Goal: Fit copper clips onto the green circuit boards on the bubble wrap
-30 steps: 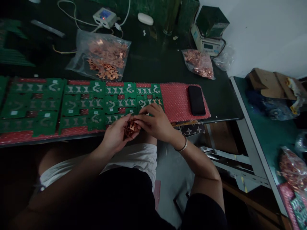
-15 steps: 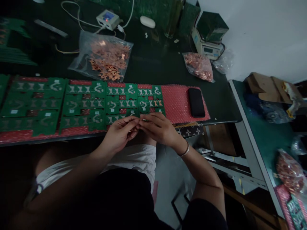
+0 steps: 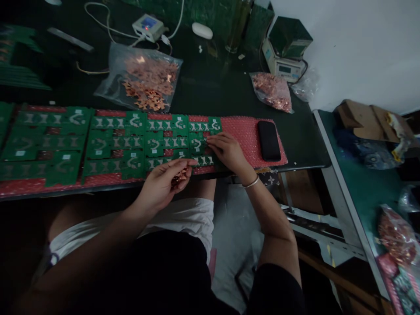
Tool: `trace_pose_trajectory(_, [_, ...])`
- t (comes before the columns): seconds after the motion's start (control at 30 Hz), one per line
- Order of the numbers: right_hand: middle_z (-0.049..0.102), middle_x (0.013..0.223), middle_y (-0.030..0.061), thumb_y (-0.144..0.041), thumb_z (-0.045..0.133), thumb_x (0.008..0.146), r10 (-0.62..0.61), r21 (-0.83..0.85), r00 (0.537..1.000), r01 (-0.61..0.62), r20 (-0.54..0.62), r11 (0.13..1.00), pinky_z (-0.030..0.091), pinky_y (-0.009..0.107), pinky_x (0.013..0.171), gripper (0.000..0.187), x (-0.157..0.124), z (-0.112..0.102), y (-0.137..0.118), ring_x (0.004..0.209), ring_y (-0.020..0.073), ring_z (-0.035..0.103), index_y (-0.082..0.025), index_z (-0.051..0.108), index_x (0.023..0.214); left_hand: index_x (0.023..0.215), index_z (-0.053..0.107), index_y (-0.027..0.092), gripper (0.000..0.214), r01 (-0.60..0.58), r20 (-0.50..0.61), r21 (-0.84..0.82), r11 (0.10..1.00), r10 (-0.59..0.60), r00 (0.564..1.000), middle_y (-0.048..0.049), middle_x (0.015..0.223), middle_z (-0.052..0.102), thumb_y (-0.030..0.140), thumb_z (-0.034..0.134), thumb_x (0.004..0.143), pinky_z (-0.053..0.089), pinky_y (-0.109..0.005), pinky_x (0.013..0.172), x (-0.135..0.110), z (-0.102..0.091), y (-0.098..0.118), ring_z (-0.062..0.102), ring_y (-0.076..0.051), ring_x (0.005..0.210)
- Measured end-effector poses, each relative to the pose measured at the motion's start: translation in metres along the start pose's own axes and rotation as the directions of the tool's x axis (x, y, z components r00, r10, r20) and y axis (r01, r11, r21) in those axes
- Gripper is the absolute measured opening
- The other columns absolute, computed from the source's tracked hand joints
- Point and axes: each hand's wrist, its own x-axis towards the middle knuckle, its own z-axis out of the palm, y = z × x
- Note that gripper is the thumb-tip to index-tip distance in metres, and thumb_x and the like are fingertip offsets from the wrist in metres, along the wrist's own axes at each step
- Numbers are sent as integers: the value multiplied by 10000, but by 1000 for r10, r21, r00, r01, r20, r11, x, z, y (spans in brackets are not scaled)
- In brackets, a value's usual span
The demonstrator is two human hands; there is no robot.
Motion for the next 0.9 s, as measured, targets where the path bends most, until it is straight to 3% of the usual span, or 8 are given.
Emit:
trace_pose_trajectory(0.27, [750, 1115, 74, -216, 537, 976, -56, -2, 997, 56, 56, 998, 558, 416, 936, 213, 2, 5, 6, 1035, 208, 663, -219, 734, 1057, 910, 766, 137, 299, 15, -16, 3, 1000, -15, 1000, -13, 680, 566, 404, 721, 781, 253, -169, 402, 2, -6, 0, 450, -57, 483])
trace_pose_trajectory(0.57, [668, 1277, 78, -205, 538, 965, -87, -119, 990, 101, 112, 988, 496, 512, 1024, 250, -2, 1, 6, 1185, 248, 566, -246, 681, 1167, 925, 756, 135, 347, -14, 6, -13, 1000, 14, 1000, -23, 682, 569, 443, 641, 815, 195, -199, 368, 3, -6, 2, 466, -75, 452])
trace_pose_trajectory(0.67, [633, 1287, 102, -227, 550, 963, -66, -117, 995, 75, 78, 990, 490, 512, 1007, 225, -6, -1, -9, 1168, 250, 567, -247, 686, 1142, 947, 749, 130, 373, -15, -16, -14, 1000, 14, 1000, -25, 679, 582, 455, 645, 798, 199, -194, 363, 1, -5, 4, 470, -78, 449])
trace_pose_trajectory(0.9, [626, 926, 70, -382, 645, 919, 46, 143, 999, -42, -23, 989, 546, 391, 811, 189, -13, 5, -74, 890, 196, 607, -222, 729, 974, 1034, 719, 138, 414, -46, -63, -6, 999, 46, 997, -10, 650, 604, 463, 660, 785, 308, -188, 388, 0, -5, -3, 483, -85, 457])
